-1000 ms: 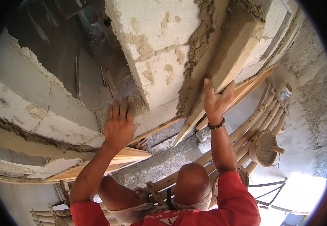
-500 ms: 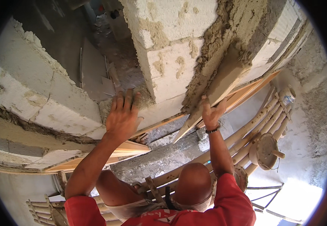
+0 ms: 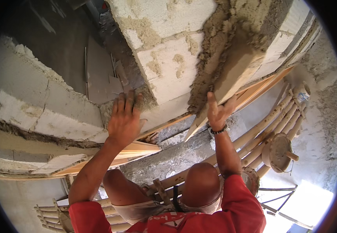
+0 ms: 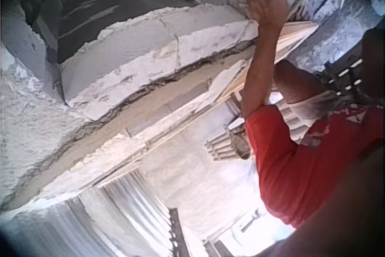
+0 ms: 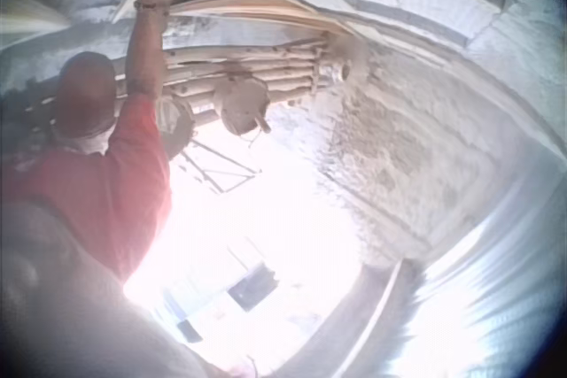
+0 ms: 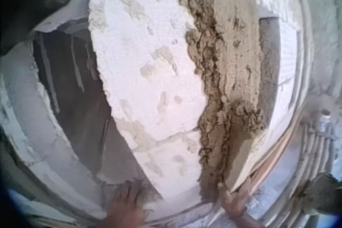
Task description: The person applies mortar to the edge of a window frame by hand and using a wooden block to smooth and level the surface against the wall.
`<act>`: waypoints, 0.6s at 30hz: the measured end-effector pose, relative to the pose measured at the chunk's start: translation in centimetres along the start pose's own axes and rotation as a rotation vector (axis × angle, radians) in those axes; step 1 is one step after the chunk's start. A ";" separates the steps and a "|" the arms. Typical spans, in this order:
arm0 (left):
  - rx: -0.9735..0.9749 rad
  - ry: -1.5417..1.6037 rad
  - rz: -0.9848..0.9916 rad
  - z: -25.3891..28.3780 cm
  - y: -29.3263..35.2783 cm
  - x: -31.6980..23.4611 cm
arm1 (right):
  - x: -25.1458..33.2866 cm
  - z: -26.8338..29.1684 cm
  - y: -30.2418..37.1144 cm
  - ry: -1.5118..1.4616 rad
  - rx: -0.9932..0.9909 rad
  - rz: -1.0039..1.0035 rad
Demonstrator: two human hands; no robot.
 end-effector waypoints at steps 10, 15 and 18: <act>0.021 -0.034 0.024 0.3 0.2 -0.1 | 3.8 0.4 -4.2 -0.147 0.003 0.017; 0.019 -0.027 0.025 0.6 -0.3 -0.4 | 1.1 -0.5 1.3 -0.065 0.063 0.113; 0.021 -0.017 0.016 0.2 -0.1 -0.1 | -0.4 -0.8 2.4 -0.122 0.089 0.071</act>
Point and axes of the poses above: each hand's wrist, its own y-axis away from the middle knuckle, its own z-axis out of the back of the hand, x = y × z, the point moved 1 cm from there along -y, towards the middle knuckle, and after that the axes turned 3 degrees about -x, right-handed, at the moved point
